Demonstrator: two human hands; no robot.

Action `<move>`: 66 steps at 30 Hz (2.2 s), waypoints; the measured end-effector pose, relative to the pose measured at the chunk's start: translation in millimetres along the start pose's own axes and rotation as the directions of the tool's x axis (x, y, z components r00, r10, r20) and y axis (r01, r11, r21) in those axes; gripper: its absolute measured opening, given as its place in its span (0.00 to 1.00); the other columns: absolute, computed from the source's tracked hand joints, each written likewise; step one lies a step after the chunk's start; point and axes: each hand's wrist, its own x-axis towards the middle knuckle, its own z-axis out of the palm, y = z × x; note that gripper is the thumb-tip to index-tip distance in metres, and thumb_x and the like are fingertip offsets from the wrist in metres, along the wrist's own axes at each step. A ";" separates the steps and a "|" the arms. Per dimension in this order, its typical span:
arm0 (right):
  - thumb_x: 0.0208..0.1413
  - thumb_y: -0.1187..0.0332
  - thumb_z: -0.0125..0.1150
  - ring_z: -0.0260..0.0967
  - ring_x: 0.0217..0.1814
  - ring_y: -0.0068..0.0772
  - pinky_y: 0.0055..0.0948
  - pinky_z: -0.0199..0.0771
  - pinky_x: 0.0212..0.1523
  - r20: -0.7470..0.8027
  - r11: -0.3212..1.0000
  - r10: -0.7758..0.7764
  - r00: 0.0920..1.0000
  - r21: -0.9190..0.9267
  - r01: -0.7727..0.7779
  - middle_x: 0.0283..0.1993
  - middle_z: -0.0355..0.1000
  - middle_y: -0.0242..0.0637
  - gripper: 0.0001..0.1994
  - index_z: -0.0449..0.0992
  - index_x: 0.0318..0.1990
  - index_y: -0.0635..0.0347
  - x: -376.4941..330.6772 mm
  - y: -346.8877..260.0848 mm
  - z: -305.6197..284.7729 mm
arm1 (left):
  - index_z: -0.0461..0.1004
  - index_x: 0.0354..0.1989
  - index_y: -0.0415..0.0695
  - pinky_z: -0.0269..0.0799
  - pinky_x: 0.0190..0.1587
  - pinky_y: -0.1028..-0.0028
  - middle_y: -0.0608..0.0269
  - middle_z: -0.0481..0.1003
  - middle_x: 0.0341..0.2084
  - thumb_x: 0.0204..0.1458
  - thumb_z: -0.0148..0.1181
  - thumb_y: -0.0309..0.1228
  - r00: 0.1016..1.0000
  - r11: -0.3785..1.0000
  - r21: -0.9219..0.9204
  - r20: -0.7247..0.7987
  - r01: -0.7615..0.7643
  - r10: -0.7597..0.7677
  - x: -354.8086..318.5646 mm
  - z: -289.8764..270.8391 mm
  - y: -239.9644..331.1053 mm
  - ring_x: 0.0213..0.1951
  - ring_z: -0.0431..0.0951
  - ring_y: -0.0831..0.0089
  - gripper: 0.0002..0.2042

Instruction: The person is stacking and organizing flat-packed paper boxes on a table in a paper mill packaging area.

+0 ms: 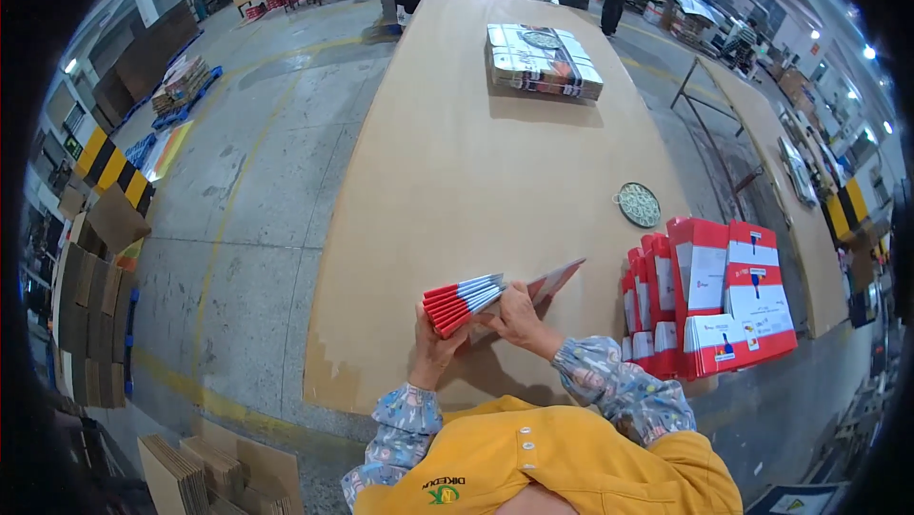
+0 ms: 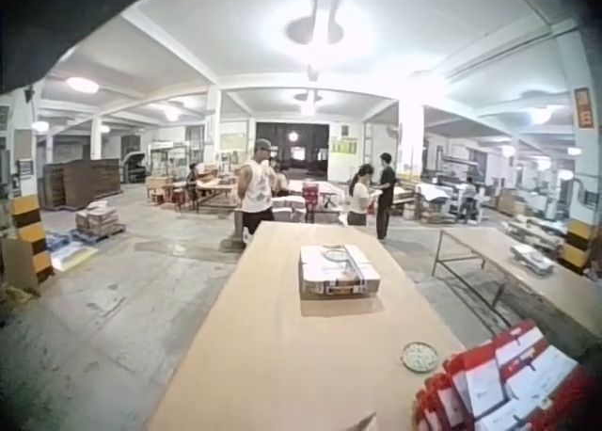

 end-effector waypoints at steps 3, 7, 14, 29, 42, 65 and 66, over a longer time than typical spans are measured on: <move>0.44 0.59 0.65 0.63 0.38 0.49 0.44 0.57 0.46 -0.016 0.999 -0.043 0.999 -0.026 0.042 0.33 0.65 0.45 0.21 0.65 0.39 0.62 -10.0 21.9 25.2 | 0.61 0.56 0.43 0.70 0.49 0.65 0.58 0.70 0.49 0.44 0.69 0.27 0.966 0.931 0.260 0.035 -0.255 0.255 5.1 -10.2 -23.7 0.50 0.71 0.64 0.30; 0.38 0.66 0.64 0.59 0.40 0.58 0.50 0.56 0.46 0.107 0.999 -0.010 0.994 -0.048 0.015 0.36 0.62 0.52 0.20 0.64 0.38 0.67 -45.9 30.0 35.2 | 0.67 0.53 0.43 0.72 0.46 0.65 0.59 0.73 0.46 0.41 0.71 0.29 0.944 0.895 -0.319 -0.002 0.313 -0.331 -29.5 -17.0 -50.4 0.46 0.74 0.63 0.28; 0.48 0.72 0.60 0.62 0.45 0.56 0.46 0.59 0.50 0.146 0.998 -0.060 0.987 0.011 0.059 0.43 0.64 0.52 0.16 0.67 0.45 0.65 -9.5 72.8 94.5 | 0.69 0.46 0.43 0.73 0.41 0.71 0.59 0.76 0.37 0.40 0.73 0.33 0.991 0.961 0.257 -0.050 -0.104 0.121 29.3 -59.5 -90.5 0.38 0.77 0.71 0.24; 0.42 0.82 0.62 0.61 0.50 0.41 0.36 0.62 0.50 -0.114 0.977 -0.150 0.982 -0.167 0.129 0.48 0.65 0.40 0.22 0.75 0.48 0.55 -48.5 -92.4 148.2 | 0.70 0.40 0.44 0.74 0.35 0.70 0.56 0.78 0.31 0.43 0.69 0.29 0.984 0.940 0.333 -0.125 -0.079 0.127 -60.0 -152.2 -122.6 0.33 0.80 0.58 0.17; 0.34 0.83 0.58 0.57 0.54 0.44 0.39 0.59 0.54 -0.082 0.962 -0.129 0.988 -0.252 0.105 0.46 0.64 0.38 0.23 0.76 0.43 0.53 -53.3 -102.1 162.9 | 0.70 0.37 0.44 0.74 0.32 0.71 0.58 0.77 0.26 0.43 0.68 0.27 0.973 0.933 0.328 -0.122 -0.147 0.196 -66.1 -164.2 -136.4 0.29 0.79 0.63 0.14; 0.36 0.72 0.65 0.60 0.45 0.36 0.40 0.55 0.49 -0.153 0.974 -0.141 0.978 -0.197 0.109 0.40 0.68 0.31 0.19 0.76 0.41 0.54 -7.8 -126.7 169.3 | 0.71 0.40 0.45 0.75 0.36 0.70 0.57 0.77 0.32 0.44 0.65 0.24 0.972 0.919 0.338 -0.046 -0.201 0.230 -40.6 -189.3 -92.9 0.36 0.79 0.60 0.14; 0.36 0.72 0.65 0.60 0.45 0.36 0.40 0.55 0.49 -0.161 0.974 -0.140 0.977 -0.200 0.106 0.40 0.68 0.31 0.19 0.76 0.41 0.54 -2.2 -130.5 167.5 | 0.71 0.40 0.45 0.75 0.36 0.70 0.57 0.77 0.32 0.44 0.65 0.24 0.972 0.918 0.338 -0.037 -0.207 0.233 -36.1 -190.5 -87.2 0.36 0.79 0.60 0.14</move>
